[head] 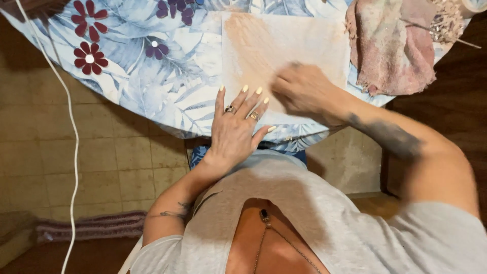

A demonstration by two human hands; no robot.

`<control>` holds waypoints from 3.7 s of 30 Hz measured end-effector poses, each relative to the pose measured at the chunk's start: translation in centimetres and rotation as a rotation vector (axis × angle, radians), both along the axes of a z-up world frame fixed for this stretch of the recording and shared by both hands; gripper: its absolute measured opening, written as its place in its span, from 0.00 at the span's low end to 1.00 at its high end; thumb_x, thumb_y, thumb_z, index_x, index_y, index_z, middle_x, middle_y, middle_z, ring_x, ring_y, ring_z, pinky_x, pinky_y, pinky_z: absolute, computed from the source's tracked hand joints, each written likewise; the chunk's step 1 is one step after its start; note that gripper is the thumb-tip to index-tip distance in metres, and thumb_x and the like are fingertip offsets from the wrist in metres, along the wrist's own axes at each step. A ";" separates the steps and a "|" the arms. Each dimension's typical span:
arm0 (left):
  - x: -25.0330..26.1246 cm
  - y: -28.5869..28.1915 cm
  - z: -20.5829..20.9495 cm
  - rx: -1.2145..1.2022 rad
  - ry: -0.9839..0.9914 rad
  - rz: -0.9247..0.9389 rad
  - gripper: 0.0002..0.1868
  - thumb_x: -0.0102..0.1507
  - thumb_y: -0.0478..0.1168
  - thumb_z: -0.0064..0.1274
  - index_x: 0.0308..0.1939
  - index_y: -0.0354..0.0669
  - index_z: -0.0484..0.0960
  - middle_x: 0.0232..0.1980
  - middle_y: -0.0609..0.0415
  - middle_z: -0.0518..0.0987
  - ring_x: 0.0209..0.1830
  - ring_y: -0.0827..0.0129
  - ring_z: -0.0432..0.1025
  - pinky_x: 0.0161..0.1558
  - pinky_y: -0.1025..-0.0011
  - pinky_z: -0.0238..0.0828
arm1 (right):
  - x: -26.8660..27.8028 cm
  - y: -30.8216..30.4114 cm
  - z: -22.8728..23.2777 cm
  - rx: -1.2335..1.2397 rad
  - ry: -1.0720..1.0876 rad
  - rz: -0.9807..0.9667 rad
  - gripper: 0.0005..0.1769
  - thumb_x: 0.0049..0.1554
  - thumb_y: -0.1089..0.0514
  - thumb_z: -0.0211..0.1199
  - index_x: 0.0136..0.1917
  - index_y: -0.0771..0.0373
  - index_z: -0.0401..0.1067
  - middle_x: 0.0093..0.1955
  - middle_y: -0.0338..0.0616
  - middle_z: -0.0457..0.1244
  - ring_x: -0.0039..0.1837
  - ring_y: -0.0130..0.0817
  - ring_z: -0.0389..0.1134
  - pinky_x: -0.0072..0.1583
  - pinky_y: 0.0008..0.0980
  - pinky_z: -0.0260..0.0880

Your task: Sanding the surface of a mosaic base and picking off small debris to prepare it.

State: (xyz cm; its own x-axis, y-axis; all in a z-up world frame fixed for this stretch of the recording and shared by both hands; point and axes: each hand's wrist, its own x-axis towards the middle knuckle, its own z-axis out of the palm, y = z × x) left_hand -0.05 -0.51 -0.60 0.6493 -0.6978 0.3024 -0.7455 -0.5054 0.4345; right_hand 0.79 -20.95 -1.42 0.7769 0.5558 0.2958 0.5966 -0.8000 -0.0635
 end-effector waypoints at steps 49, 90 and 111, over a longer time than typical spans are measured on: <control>0.6 -0.8 0.6 -0.099 -0.052 -0.019 0.24 0.50 0.49 0.53 0.46 0.40 0.74 0.44 0.48 0.72 0.50 0.56 0.65 0.60 0.46 0.30 | -3.6 -6.4 1.6 0.269 0.375 -0.180 0.15 0.57 0.56 0.42 0.31 0.63 0.59 0.26 0.47 0.51 0.31 0.52 0.59 0.35 0.39 0.59; 0.4 0.1 0.4 0.178 -0.075 -0.059 0.23 0.56 0.53 0.42 0.50 0.47 0.73 0.57 0.55 0.66 0.57 0.63 0.60 0.62 0.50 0.31 | 3.4 2.4 0.5 0.143 0.106 0.062 0.07 0.47 0.68 0.42 0.33 0.57 0.53 0.32 0.40 0.50 0.35 0.32 0.46 0.34 0.27 0.47; 0.5 0.2 -0.5 0.012 -0.003 -0.091 0.26 0.55 0.55 0.44 0.51 0.45 0.70 0.54 0.50 0.67 0.59 0.60 0.57 0.62 0.49 0.27 | -3.9 -3.3 -1.2 -0.064 -0.021 -0.105 0.03 0.47 0.56 0.49 0.33 0.55 0.62 0.31 0.39 0.52 0.35 0.36 0.58 0.34 0.31 0.59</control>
State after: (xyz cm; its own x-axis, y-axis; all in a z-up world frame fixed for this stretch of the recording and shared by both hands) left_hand 0.48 -0.33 -1.12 0.5822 -0.7572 0.2961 -0.7900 -0.4407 0.4263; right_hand -3.13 -24.21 -2.60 0.8260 0.4897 0.2791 0.5096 -0.8604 0.0015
